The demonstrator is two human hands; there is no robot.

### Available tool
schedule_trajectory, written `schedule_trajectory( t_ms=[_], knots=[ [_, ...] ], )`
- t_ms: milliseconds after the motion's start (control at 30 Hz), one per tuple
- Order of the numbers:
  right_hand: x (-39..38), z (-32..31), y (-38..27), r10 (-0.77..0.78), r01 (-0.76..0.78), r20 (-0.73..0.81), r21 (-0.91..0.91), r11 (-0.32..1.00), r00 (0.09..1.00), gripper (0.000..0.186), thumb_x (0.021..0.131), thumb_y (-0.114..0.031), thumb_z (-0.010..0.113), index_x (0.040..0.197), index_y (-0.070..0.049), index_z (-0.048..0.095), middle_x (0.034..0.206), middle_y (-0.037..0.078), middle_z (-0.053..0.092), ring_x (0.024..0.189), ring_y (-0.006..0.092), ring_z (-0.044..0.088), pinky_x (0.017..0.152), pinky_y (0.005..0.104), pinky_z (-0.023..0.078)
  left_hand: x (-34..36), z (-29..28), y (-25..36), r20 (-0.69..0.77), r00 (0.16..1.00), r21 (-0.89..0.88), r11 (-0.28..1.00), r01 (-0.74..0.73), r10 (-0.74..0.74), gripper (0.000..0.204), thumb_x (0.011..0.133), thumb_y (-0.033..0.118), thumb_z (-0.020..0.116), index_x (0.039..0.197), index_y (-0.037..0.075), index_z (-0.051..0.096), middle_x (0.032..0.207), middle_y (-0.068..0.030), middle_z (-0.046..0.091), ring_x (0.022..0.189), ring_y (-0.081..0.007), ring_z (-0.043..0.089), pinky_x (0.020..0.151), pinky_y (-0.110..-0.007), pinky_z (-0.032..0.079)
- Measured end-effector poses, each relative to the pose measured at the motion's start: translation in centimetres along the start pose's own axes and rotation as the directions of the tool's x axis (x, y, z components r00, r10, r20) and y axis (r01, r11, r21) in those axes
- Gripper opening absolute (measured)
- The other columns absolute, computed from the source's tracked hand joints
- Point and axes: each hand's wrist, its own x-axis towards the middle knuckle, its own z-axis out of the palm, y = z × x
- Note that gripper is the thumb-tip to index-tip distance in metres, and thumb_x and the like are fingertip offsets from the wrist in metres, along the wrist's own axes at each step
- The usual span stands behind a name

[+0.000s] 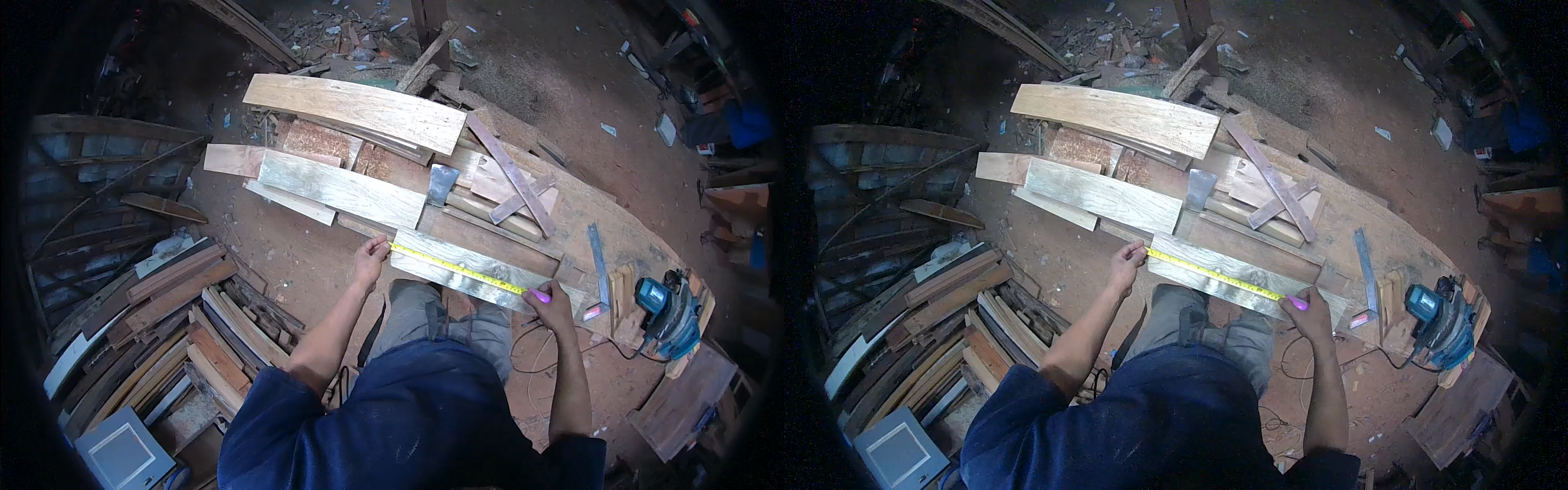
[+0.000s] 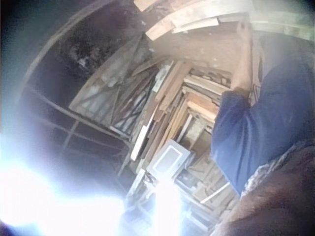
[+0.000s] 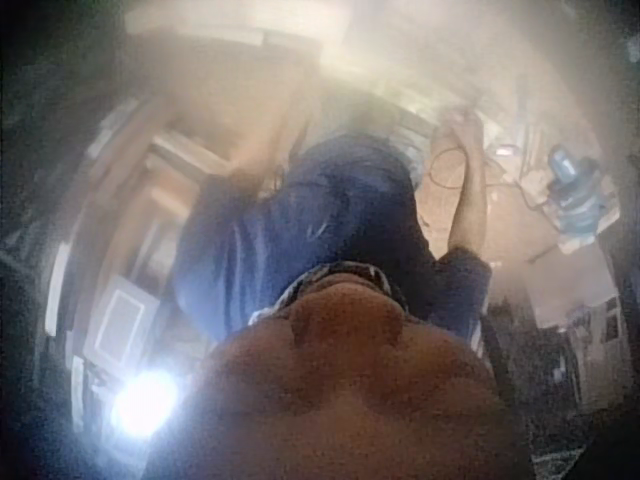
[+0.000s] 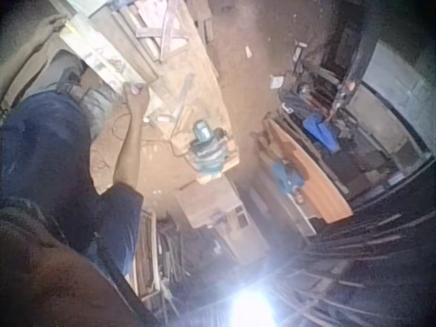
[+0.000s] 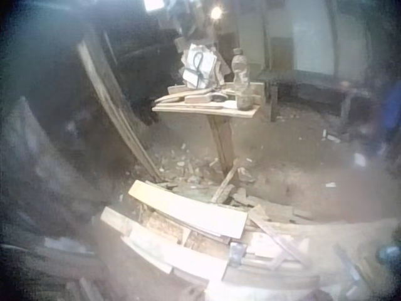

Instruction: The person measures and marks wooden planks using a tape measure and a pencil. They then use a circular saw to cut the planks into smaller pieces, repeating the process for multiple boards.

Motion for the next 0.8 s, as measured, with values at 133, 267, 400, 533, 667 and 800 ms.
schedule_trajectory(
  t_ms=[133,267,400,533,667,800],
  knots=[
    [0.2,0.2,1.8,-0.065,0.064,-0.052,-0.020,0.998,0.997,0.049,0.078,-0.037,0.089,0.096,-0.001,0.061,0.083,0.011,0.067,0.076,0.0193,0.063,0.071,0.0344,0.052,0.1,1.4,-0.6,0.007,1.000,-0.003,1.000,-0.010,0.010,0.034,0.096,0.011,0.072,0.128,-0.002,0.067,0.109,-0.0073,0.073,0.098,-0.0121,0.065,0.090,-0.027,0.052],
    [-0.1,0.8,0.2,-0.057,0.057,-0.055,0.000,0.998,0.997,0.051,0.076,-0.038,0.089,0.095,-0.001,0.062,0.086,0.015,0.069,0.080,0.0250,0.066,0.074,0.0378,0.052,0.2,1.6,-1.2,-0.004,1.000,-0.088,0.996,-0.004,0.004,0.036,0.096,0.012,0.072,0.129,-0.003,0.067,0.110,-0.0077,0.073,0.099,-0.0119,0.065,0.091,-0.026,0.052],
    [-0.4,1.0,1.9,-0.064,0.066,-0.096,0.025,0.997,0.993,0.053,0.074,-0.040,0.089,0.095,0.000,0.062,0.089,0.017,0.069,0.084,0.0285,0.068,0.077,0.0403,0.053,0.7,1.7,-2.1,0.021,1.000,-0.100,0.995,-0.002,0.004,0.037,0.095,0.014,0.073,0.128,-0.002,0.067,0.110,-0.0078,0.073,0.098,-0.0122,0.065,0.091,-0.027,0.052],
    [-0.7,-0.9,4.7,-0.015,0.017,-0.123,0.016,1.000,0.992,0.057,0.073,-0.044,0.090,0.098,-0.001,0.063,0.095,0.018,0.069,0.090,0.0306,0.067,0.080,0.0401,0.053,1.6,0.8,-2.6,0.008,0.991,0.161,0.978,-0.130,0.130,0.037,0.094,0.016,0.075,0.126,0.001,0.068,0.109,-0.0085,0.073,0.098,-0.0144,0.065,0.089,-0.030,0.052],
    [-1.7,-5.6,7.1,0.018,-0.016,-0.120,0.016,1.000,0.993,0.057,0.073,-0.044,0.091,0.099,-0.002,0.064,0.094,0.016,0.069,0.089,0.0269,0.067,0.080,0.0393,0.053,0.2,2.8,-2.0,-0.033,0.846,0.534,0.725,-0.434,0.532,0.035,0.092,0.016,0.074,0.123,0.001,0.067,0.113,-0.0136,0.068,0.099,-0.0242,0.065,0.090,-0.037,0.053],
    [-3.3,-9.3,13.3,0.024,-0.015,-0.158,0.063,0.998,0.987,0.055,0.077,-0.044,0.090,0.101,-0.001,0.065,0.091,0.010,0.068,0.086,0.0189,0.064,0.077,0.0345,0.053,-5.3,11.6,4.2,0.268,0.675,0.472,0.517,-0.714,0.688,0.032,0.093,0.017,0.072,0.122,0.003,0.068,0.113,-0.0164,0.067,0.100,-0.0319,0.065,0.092,-0.042,0.052]
  ],
)
